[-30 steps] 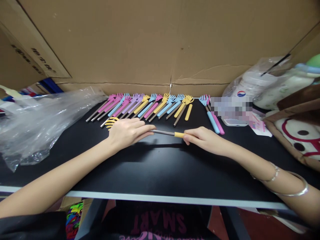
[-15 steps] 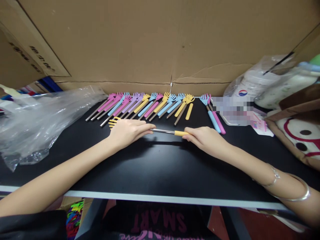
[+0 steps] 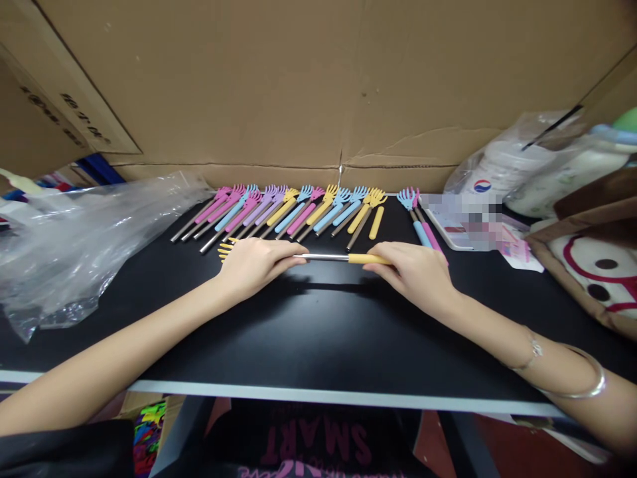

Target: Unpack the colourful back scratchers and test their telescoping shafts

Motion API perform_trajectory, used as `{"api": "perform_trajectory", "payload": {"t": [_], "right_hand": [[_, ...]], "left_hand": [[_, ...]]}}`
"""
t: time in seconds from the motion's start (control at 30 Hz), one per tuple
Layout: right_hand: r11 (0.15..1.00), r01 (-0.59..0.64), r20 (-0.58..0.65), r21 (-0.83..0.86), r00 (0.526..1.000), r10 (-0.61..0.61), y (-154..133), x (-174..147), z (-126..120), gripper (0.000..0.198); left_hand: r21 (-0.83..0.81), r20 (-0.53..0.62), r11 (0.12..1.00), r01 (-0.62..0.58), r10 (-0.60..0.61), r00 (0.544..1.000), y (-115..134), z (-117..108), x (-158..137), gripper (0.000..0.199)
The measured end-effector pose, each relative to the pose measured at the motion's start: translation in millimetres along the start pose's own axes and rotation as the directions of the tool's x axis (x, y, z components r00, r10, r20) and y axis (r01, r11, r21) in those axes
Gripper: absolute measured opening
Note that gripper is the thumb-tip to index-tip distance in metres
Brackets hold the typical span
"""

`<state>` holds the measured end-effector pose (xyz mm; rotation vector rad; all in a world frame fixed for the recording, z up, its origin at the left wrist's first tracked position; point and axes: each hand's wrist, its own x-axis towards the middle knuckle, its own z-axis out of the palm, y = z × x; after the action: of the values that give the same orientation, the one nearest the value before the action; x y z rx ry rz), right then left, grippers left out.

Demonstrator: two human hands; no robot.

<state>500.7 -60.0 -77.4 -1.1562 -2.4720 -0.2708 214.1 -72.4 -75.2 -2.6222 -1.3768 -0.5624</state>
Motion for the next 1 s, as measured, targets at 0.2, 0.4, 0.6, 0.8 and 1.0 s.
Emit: {"api": "perform_trajectory", "payload": {"t": [0.2, 0.4, 0.6, 0.8, 1.0], "right_hand": [[0.995, 0.069, -0.098, -0.079, 0.992, -0.077, 1.4, 0.9, -0.5, 0.037], [0.993, 0.081, -0.087, -0.086, 0.992, -0.089, 1.9, 2.1, -1.7, 0.033], [0.986, 0.089, -0.096, -0.143, 0.99, -0.103, -1.7, 2.7, -4.1, 0.03], [0.981, 0.15, -0.108, -0.125, 0.981, -0.164, 1.1, 5.0, -4.7, 0.027], [0.973, 0.145, -0.054, -0.181, 0.986, -0.157, 5.2, 4.9, -4.3, 0.038]], "left_hand": [[-0.103, 0.048, 0.994, 0.047, -0.042, 0.998, 1.7, 0.6, 1.7, 0.045], [-0.09, 0.083, 0.993, 0.078, -0.071, 0.994, 7.1, 2.1, 1.2, 0.038], [0.046, 0.053, 0.999, 0.024, -0.027, 0.998, 12.7, 3.0, -0.8, 0.032], [0.045, -0.003, 0.999, -0.018, 0.018, 1.0, 7.9, 7.9, -1.1, 0.034], [0.008, -0.038, 1.0, -0.024, 0.024, 0.999, 4.1, 9.0, -2.2, 0.037]]}}
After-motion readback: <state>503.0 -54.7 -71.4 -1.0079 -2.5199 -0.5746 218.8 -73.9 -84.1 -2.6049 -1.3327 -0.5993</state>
